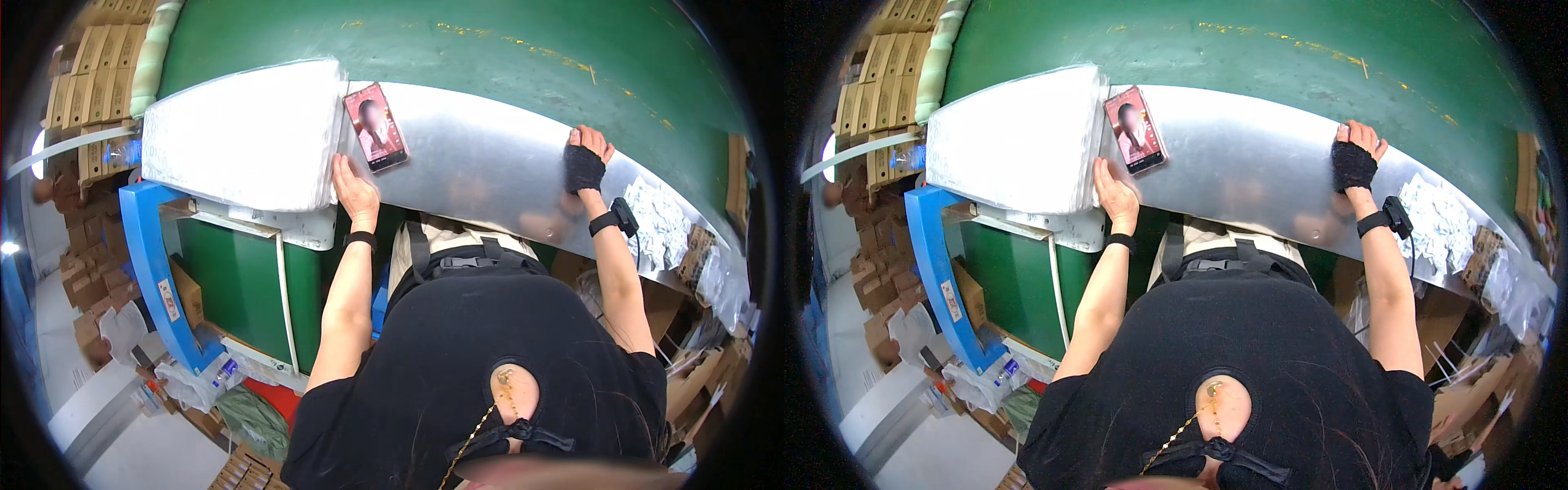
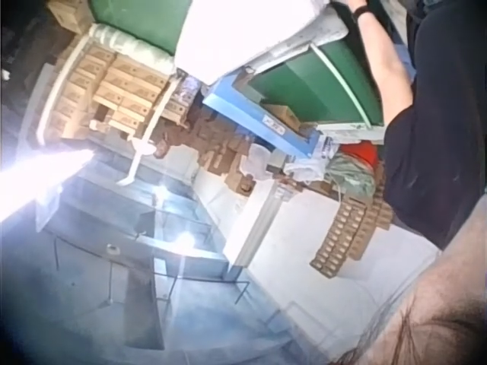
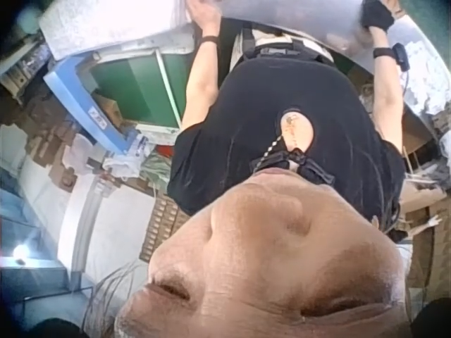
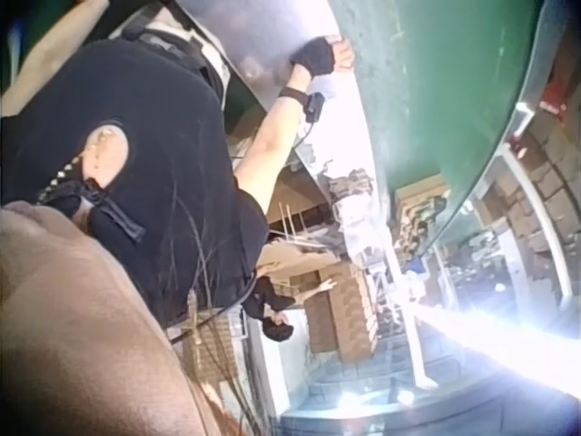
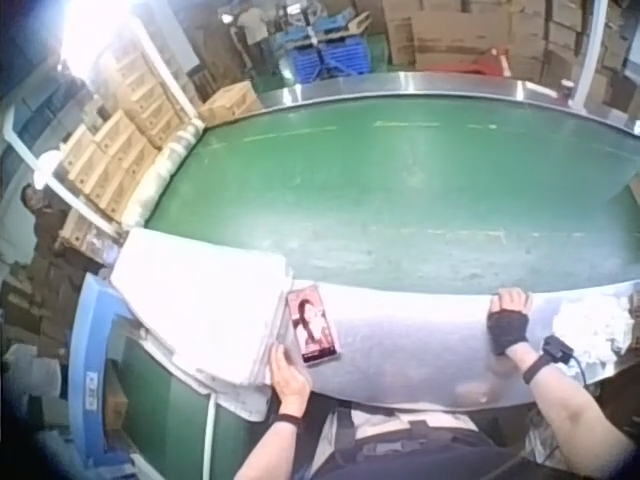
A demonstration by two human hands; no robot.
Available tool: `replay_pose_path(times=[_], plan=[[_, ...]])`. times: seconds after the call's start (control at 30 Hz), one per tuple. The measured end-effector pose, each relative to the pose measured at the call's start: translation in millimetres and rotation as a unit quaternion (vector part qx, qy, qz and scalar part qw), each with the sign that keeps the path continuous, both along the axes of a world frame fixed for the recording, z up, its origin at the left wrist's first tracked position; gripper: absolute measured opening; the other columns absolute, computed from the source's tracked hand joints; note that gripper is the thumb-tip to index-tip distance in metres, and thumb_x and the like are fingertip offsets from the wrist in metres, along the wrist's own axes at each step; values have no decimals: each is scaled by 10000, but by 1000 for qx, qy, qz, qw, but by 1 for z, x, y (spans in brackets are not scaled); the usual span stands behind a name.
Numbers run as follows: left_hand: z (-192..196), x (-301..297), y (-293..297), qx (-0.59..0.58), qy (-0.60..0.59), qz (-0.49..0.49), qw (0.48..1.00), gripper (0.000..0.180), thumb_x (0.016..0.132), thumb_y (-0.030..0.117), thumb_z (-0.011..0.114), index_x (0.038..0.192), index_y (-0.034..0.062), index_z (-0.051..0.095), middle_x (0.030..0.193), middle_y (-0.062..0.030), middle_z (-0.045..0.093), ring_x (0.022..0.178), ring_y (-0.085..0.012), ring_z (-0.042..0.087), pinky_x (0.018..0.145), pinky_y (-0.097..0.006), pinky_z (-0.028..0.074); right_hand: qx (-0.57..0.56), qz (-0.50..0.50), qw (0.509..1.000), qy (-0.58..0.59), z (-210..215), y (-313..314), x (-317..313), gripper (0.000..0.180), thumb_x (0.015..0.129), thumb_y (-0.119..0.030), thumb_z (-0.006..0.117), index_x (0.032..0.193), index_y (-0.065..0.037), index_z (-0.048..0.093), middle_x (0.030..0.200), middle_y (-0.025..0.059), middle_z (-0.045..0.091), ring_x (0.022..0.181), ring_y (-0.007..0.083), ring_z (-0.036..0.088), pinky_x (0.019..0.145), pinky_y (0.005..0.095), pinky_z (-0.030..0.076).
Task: Pack shoes into boxes with tissue paper and silica gel packets.
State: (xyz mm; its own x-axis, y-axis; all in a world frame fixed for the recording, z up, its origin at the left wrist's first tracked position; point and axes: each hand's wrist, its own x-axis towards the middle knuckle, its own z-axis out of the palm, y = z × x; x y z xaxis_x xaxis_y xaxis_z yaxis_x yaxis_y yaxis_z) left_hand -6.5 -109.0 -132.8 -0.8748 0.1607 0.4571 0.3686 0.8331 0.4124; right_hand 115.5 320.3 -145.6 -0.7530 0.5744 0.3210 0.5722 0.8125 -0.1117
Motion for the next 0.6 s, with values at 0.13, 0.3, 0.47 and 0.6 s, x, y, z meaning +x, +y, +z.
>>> replay_pose_path(times=[0.13, 0.3, 0.47, 0.6], plan=[[-1, 2, 1, -9, -7, 7, 1000, 414, 729, -44, 385, 1142, -49, 413, 1205, -229, 414, 1093, -387, 410, 933, -440, 326, 8, -2, 1000, 1, -2, 0, 1, 241, 811, -289, 477, 926, -119, 604, 958, 44, 593, 1002, 212, 495, 922, 466, 247], [3, 3, 3, -4, -13, 7, 1000, 406, 728, -39, 386, 1133, -46, 418, 1208, -229, 410, 1097, -384, 407, 935, -438, 324, -5, 5, 1000, 4, 1, 1, 1, 262, 816, -296, 471, 952, -112, 598, 965, 51, 590, 1014, 210, 488, 935, 472, 235], [2, 2, 2, 1, -10, 5, 1000, 397, 725, -38, 394, 1120, -45, 420, 1203, -224, 414, 1095, -380, 411, 933, -439, 323, -20, -8, 1000, -15, 4, -2, 2, 296, 806, -305, 489, 994, -94, 578, 1020, 64, 579, 1042, 218, 478, 947, 473, 232], [3, 3, 0, 3, -5, -2, 1000, 398, 719, -44, 408, 1116, -43, 426, 1200, -218, 417, 1082, -382, 418, 924, -442, 326, 6, -39, 998, 43, 1, -6, 2, 386, 785, -296, 515, 1080, -47, 521, 1129, 111, 520, 1098, 242, 439, 944, 434, 254]])
